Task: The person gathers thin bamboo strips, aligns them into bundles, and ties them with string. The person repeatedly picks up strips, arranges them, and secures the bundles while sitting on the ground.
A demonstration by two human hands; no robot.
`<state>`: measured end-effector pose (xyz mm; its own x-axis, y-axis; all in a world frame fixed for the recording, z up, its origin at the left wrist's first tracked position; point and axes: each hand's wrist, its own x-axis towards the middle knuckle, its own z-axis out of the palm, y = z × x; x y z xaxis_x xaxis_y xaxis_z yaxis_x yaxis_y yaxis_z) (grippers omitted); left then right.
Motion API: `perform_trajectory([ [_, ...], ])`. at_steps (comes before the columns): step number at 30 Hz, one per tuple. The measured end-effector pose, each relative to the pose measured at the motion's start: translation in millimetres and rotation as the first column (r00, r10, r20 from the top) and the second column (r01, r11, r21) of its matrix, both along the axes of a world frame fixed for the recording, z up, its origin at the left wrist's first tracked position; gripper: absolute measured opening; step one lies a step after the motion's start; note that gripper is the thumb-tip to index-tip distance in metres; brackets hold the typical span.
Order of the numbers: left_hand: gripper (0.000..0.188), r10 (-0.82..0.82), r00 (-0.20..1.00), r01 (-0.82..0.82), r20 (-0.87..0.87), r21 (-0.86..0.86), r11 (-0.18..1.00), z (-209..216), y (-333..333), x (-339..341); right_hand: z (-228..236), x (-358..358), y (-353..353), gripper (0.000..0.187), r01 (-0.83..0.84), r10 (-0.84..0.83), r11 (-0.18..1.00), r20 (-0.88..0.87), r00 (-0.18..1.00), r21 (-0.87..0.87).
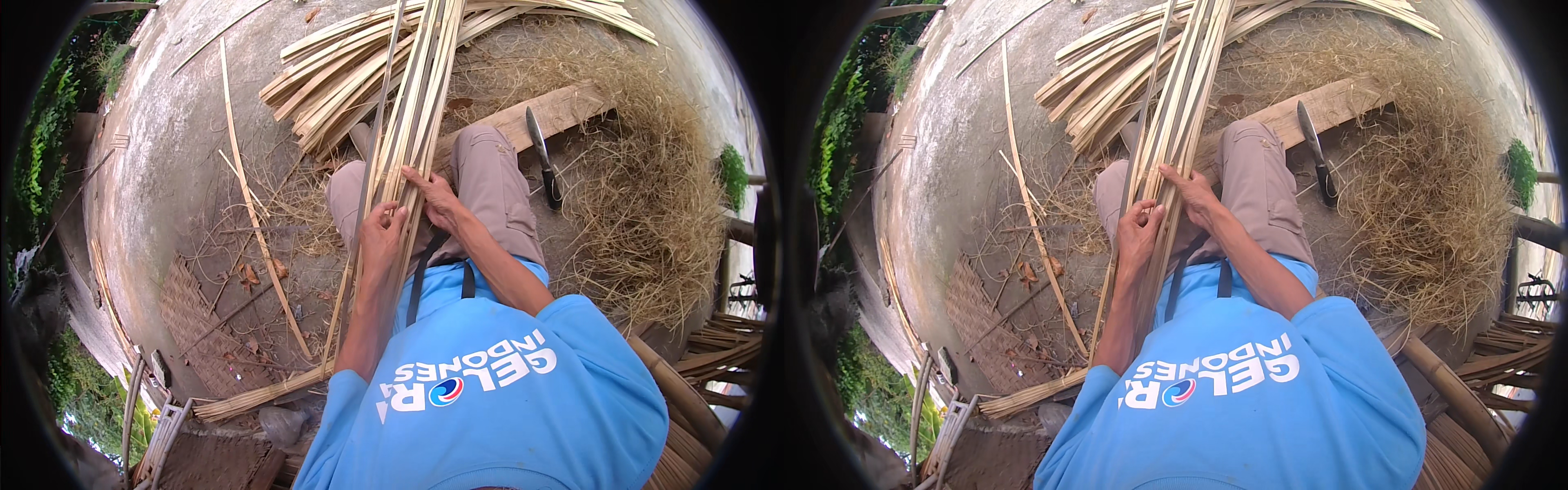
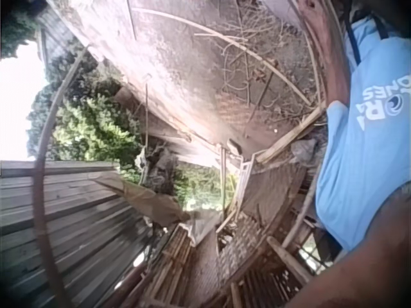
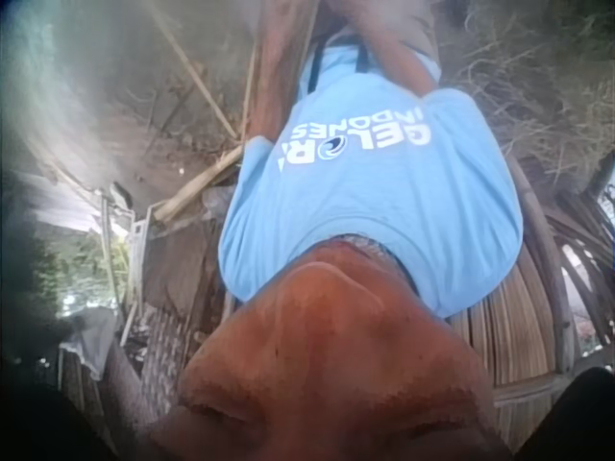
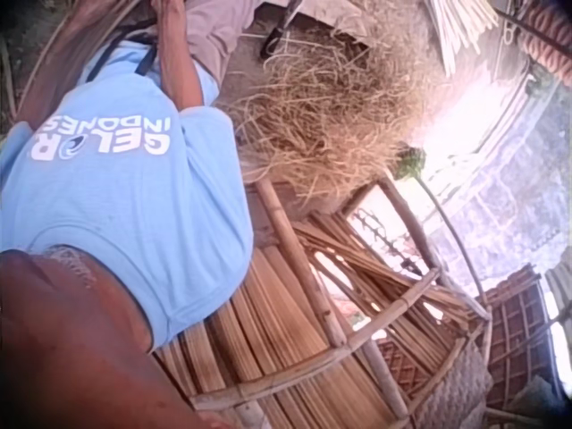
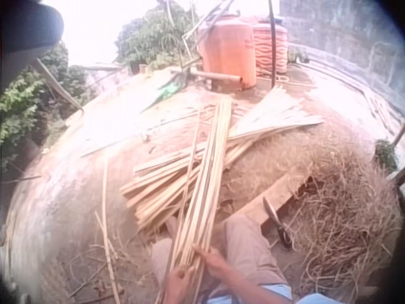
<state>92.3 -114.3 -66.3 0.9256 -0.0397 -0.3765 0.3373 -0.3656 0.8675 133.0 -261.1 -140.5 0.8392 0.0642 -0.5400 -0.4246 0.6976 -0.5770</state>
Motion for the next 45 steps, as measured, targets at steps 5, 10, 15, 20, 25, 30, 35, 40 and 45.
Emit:
perform_trajectory([
  [5, 0.025, -0.009, 0.958, -0.077, 0.288, 0.285, 0.955, 4, -12, -7, 14, -1, 14, 0.047, 0.131, -0.169, 0.79, -0.006, 0.986, -0.599],
  [10, 0.028, -0.345, 0.818, 0.005, 0.46, 0.594, 0.804, 0, -18, -19, -7, -4, -2, 0.043, -0.079, 0.075, 0.703, -0.036, 0.997, -0.707],
  [15, 0.026, -0.321, 0.818, 0.001, 0.477, 0.557, 0.831, 2, -27, -21, -47, -3, 2, 0.045, 0.12, -0.103, 0.929, 0.066, 0.992, -0.35],
  [20, 0.021, 0.058, 0.959, -0.106, 0.276, 0.161, 0.981, 4, -8, -17, 9, -6, 24, 0.041, 0.07, -0.081, 0.967, -0.033, 0.996, -0.244],
  [25, 0.017, 0.002, 0.981, -0.054, 0.196, 0.26, 0.964, 30, 10, -9, 24, -5, 15, 0.031, 0.084, -0.09, 0.994, -0.09, 0.992, -0.072],
  [30, 0.027, -0.148, 0.984, 0.088, 0.102, 0.442, 0.893, 19, 19, -5, 15, -3, 3, 0.039, 0.001, -0.003, 1.0, -0.147, 0.989, -0.016],
  [35, 0.032, -0.104, 0.994, 0.102, -0.02, 0.43, 0.897, 23, 14, -6, 12, -8, -7, 0.038, -0.059, 0.056, 0.998, -0.127, 0.99, -0.02],
  [40, 0.028, -0.078, 0.997, 0.081, -0.022, 0.231, 0.969, -6, 35, -1, 13, -9, -17, 0.033, -0.079, 0.082, 0.996, -0.068, 0.994, 0.04],
  [45, 0.027, -0.007, 1.0, 0.003, 0.014, 0.279, 0.96, -7, 36, -1, 7, -11, -22, 0.027, -0.086, 0.087, 0.993, -0.007, 0.996, 0.079],
])
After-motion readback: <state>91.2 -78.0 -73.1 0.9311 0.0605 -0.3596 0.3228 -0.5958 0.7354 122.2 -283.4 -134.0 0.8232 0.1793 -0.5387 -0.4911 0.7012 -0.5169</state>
